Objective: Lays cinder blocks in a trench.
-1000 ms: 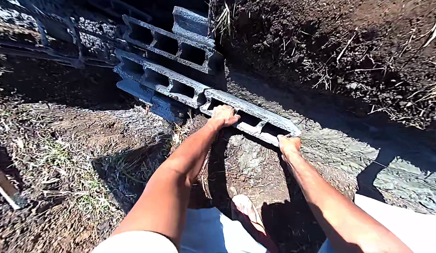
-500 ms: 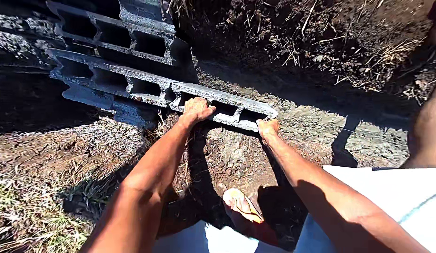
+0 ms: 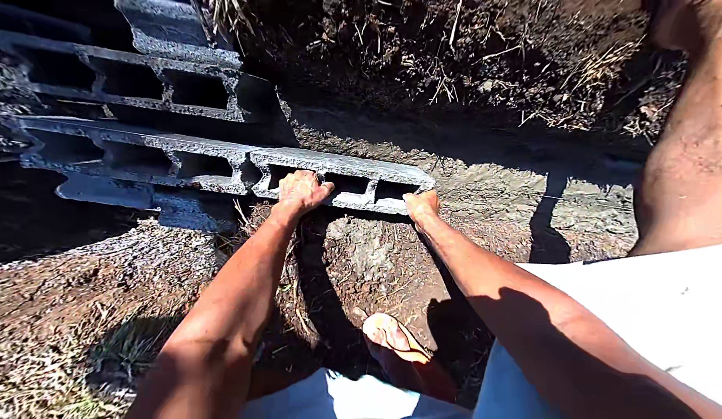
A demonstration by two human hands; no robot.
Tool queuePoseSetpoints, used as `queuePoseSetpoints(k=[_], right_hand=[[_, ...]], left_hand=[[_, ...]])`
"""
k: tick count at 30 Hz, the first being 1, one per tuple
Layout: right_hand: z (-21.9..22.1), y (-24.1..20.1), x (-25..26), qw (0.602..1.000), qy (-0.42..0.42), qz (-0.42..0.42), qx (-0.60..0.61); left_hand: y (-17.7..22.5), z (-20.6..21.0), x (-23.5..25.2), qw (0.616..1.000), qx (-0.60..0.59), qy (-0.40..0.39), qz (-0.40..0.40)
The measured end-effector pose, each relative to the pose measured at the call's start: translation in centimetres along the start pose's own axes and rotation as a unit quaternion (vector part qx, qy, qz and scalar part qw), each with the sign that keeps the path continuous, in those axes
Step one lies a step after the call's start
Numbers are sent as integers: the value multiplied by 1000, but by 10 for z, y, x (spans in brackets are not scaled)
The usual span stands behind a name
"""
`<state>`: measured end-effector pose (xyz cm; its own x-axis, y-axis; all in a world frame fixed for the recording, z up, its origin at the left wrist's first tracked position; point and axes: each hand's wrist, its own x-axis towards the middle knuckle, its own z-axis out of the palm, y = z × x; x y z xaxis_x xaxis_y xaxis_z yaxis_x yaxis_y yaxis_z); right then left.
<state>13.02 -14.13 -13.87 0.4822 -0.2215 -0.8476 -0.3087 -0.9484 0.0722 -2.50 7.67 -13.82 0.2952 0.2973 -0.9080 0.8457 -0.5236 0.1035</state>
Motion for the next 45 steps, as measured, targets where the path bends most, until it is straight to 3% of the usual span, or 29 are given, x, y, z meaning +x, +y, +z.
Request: queuePoseSetpoints(k=[5, 13, 16, 19, 26, 29, 31, 33, 42, 45], right_hand=[[-12, -5, -3, 999, -23, -42, -26], [-4, 3, -1, 999, -30, -14, -24], [-9, -3, -3, 999, -21, -42, -27], [-4, 6, -3, 999, -41, -25, -21], [-1, 5, 0, 999, -40, -10, -13], [-8, 4, -2, 999, -24, -31, -10], [-16, -11, -2, 999, -33, -34, -21], [-8, 6, -5, 999, -40, -16, -24], [-7, 7, 4, 999, -33, -24, -18], [-15, -11, -3, 999, -35, -30, -29]], left_hand=[[-1, 0, 4, 1000, -8, 27, 7], [-2, 11, 0, 1000, -6, 0, -2], [-6, 11, 4, 999, -2, 52, 6], [-4, 12, -2, 1000, 0, 7, 0], [-1, 13, -2, 1000, -5, -7, -11], [-2, 13, -5, 999, -5, 50, 0], [4, 1, -1, 999, -14, 28, -7], [2, 13, -8, 1000, -5, -7, -12], [2, 14, -6, 1000, -8, 9, -19], [-2, 6, -3, 999, -8, 33, -18]])
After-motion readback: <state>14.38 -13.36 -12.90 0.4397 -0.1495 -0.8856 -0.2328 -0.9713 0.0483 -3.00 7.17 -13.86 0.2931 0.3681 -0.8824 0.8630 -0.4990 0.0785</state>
